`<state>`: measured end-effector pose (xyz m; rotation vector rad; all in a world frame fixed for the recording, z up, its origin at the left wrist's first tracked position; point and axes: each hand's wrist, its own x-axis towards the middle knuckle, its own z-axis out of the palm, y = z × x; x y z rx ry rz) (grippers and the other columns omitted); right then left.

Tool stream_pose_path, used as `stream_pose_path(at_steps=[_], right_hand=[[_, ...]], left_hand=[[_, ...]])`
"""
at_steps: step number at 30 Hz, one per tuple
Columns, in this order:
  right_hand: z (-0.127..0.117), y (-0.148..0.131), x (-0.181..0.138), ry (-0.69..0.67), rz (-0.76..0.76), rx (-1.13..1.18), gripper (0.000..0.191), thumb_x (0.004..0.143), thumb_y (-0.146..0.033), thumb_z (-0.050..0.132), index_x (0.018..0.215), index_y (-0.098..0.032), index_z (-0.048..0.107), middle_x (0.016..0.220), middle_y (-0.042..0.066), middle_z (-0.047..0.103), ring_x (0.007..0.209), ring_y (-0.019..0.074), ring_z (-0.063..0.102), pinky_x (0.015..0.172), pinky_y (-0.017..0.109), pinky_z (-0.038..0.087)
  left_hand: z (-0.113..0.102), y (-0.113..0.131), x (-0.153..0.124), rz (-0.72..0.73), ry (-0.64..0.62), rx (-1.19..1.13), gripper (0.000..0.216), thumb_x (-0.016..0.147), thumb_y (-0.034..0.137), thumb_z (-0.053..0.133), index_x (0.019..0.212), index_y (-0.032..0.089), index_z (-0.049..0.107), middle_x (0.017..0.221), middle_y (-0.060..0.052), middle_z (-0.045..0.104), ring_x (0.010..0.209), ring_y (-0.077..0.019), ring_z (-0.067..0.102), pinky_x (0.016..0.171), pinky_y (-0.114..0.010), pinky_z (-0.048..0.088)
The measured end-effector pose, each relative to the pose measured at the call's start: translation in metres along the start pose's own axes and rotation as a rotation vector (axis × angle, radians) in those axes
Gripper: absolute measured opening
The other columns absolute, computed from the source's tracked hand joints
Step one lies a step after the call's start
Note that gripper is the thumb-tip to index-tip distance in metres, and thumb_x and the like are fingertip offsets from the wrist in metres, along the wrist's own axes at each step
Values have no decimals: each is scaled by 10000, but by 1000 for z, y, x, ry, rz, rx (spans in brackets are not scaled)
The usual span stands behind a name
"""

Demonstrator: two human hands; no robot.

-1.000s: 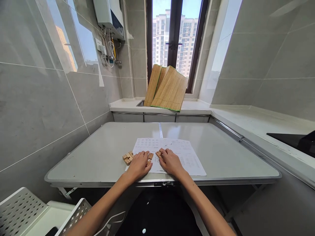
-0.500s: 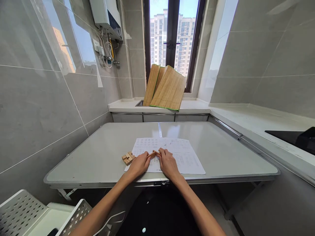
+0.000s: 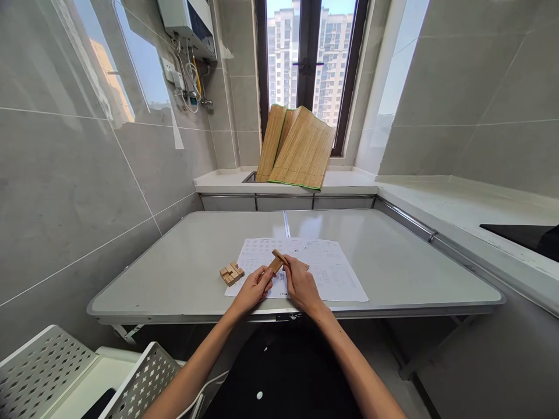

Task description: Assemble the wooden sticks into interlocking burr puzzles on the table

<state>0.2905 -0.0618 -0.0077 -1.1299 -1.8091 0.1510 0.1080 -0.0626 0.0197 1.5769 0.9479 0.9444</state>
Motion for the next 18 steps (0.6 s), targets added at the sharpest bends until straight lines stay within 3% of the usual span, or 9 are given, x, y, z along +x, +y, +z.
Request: stream_pose_path(at_steps=[6, 18], right_hand=[[-3, 2, 0, -17, -28, 80, 394, 1030, -215, 380, 1410, -224, 483, 1280, 112, 668, 1128, 256, 660, 965, 428, 533], [-9, -8, -1, -50, -19, 69, 440, 1045, -254, 398, 1474, -242, 495, 1331, 115, 670, 1029, 249, 696, 882, 415, 581]], left_hand=[[3, 3, -7, 53, 55, 223, 486, 963, 621, 472, 960, 164, 638, 649, 30, 515, 579, -123, 439, 566, -234, 358], [1, 2, -9, 54, 112, 257, 476, 981, 605, 445, 940, 173, 639, 655, 22, 535, 607, -141, 470, 619, -254, 384]])
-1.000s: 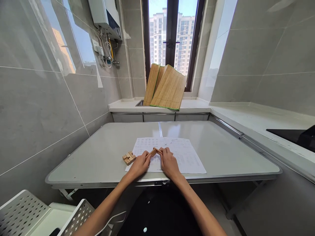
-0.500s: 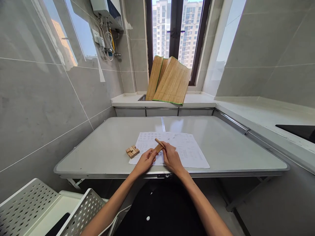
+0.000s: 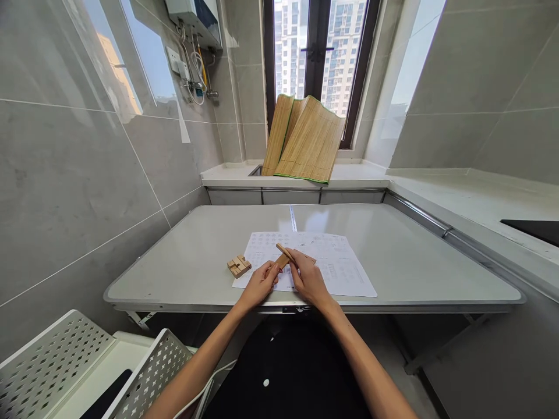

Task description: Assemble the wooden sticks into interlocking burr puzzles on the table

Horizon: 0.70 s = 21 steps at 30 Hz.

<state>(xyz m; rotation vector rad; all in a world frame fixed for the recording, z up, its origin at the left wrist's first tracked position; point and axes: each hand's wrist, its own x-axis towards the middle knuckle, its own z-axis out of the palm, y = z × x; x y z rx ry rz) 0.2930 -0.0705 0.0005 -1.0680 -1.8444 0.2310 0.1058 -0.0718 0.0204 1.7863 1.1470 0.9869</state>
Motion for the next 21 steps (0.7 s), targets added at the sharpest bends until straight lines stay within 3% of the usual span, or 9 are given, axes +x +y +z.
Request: stream_pose_path(at_steps=[10, 21], right_hand=[[0, 1, 0, 4, -110, -69, 507, 1049, -209, 385, 1549, -287, 418, 1414, 79, 642, 1308, 257, 608, 1057, 455, 530], [-1, -1, 0, -11, -109, -139, 517, 1046, -187, 374, 1551, -286, 416, 1407, 83, 640, 1312, 256, 604, 1064, 451, 536]], left_hand=[[-2, 0, -1, -7, -17, -6, 418, 993, 567, 435, 936, 187, 599, 668, 39, 509, 587, -125, 434, 611, -242, 366], [-2, 0, 0, -46, 25, 36, 447, 967, 589, 457, 915, 184, 640, 638, 23, 539, 601, -148, 485, 626, -260, 398]])
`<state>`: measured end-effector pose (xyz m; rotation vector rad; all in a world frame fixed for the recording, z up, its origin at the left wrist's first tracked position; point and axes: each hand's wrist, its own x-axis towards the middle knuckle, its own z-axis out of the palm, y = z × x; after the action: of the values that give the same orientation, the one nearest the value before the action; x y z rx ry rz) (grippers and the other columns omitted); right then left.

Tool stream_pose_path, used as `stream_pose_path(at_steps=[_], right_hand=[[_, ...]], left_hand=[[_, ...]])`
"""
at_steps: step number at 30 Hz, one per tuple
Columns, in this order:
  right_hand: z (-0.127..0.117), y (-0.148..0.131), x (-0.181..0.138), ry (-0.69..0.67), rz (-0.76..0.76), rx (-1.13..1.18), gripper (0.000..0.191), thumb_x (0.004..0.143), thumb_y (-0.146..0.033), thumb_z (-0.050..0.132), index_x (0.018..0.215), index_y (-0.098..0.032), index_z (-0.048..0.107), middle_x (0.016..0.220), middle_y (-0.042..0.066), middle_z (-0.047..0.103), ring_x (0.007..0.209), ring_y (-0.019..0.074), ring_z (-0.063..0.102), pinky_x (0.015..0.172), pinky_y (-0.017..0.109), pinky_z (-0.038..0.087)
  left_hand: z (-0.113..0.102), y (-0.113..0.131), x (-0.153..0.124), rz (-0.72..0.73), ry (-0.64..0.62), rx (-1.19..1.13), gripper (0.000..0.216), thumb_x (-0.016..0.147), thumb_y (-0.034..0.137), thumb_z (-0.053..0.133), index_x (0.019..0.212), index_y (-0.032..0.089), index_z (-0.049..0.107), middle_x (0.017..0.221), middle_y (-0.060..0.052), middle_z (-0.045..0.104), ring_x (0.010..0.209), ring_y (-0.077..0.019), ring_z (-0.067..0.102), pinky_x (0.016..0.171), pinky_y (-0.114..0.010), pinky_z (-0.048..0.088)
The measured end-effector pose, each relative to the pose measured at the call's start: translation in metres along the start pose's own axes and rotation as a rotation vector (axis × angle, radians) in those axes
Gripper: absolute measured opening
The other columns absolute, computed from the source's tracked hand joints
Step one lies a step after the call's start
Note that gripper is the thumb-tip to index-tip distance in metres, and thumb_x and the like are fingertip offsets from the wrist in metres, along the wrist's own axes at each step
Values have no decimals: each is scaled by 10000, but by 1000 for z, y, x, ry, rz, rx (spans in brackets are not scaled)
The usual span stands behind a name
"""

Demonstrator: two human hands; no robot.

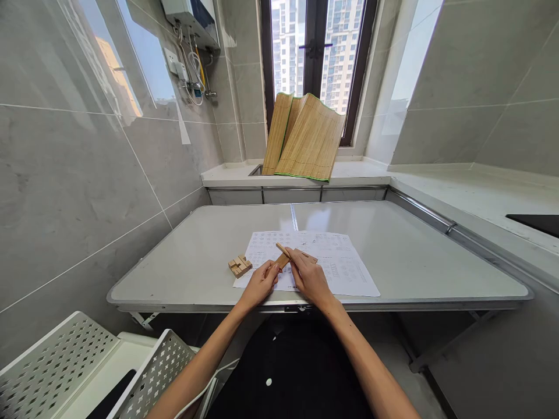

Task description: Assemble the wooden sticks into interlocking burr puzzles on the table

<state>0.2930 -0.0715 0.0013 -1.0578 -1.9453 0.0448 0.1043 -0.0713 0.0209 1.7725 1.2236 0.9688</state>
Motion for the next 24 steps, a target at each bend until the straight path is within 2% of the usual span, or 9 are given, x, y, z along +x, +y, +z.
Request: stream_pose_path(at_steps=[5, 12, 18, 21, 24], right_hand=[[2, 3, -1, -5, -2, -13, 515, 1052, -192, 368, 1556, -286, 412, 1397, 84, 643, 1300, 265, 607, 1073, 466, 524], [8, 10, -4, -46, -41, -77, 539, 1041, -214, 403, 1574, -298, 405, 1291, 90, 695, 1177, 293, 669, 986, 478, 570], [7, 8, -3, -33, -45, -74, 516, 1049, -224, 391, 1561, -279, 430, 1298, 94, 692, 1202, 285, 656, 1018, 472, 544], [7, 7, -2, 13, 7, -64, 493, 1049, -213, 385, 1533, -264, 467, 1303, 94, 696, 1213, 276, 655, 1000, 453, 552], [7, 7, -2, 72, 108, -60, 493, 1049, -213, 379, 1533, -257, 463, 1292, 97, 707, 1135, 264, 695, 875, 395, 593]], left_hand=[[1, -1, 1, 10, 7, 7, 429, 975, 565, 448, 908, 185, 635, 636, 20, 543, 605, -151, 495, 617, -260, 395], [1, -4, 2, 13, 8, -8, 428, 976, 570, 448, 900, 187, 623, 616, 31, 521, 586, -145, 485, 609, -259, 388], [2, -4, 2, -3, -22, -30, 474, 972, 615, 441, 927, 179, 621, 623, 28, 515, 582, -142, 477, 597, -257, 383], [3, -1, 1, -11, -46, -41, 486, 967, 633, 450, 969, 178, 620, 642, 29, 526, 580, -136, 470, 593, -252, 384], [3, -1, 1, -2, -83, -66, 484, 956, 642, 477, 981, 179, 614, 659, 30, 534, 571, -126, 457, 588, -250, 383]])
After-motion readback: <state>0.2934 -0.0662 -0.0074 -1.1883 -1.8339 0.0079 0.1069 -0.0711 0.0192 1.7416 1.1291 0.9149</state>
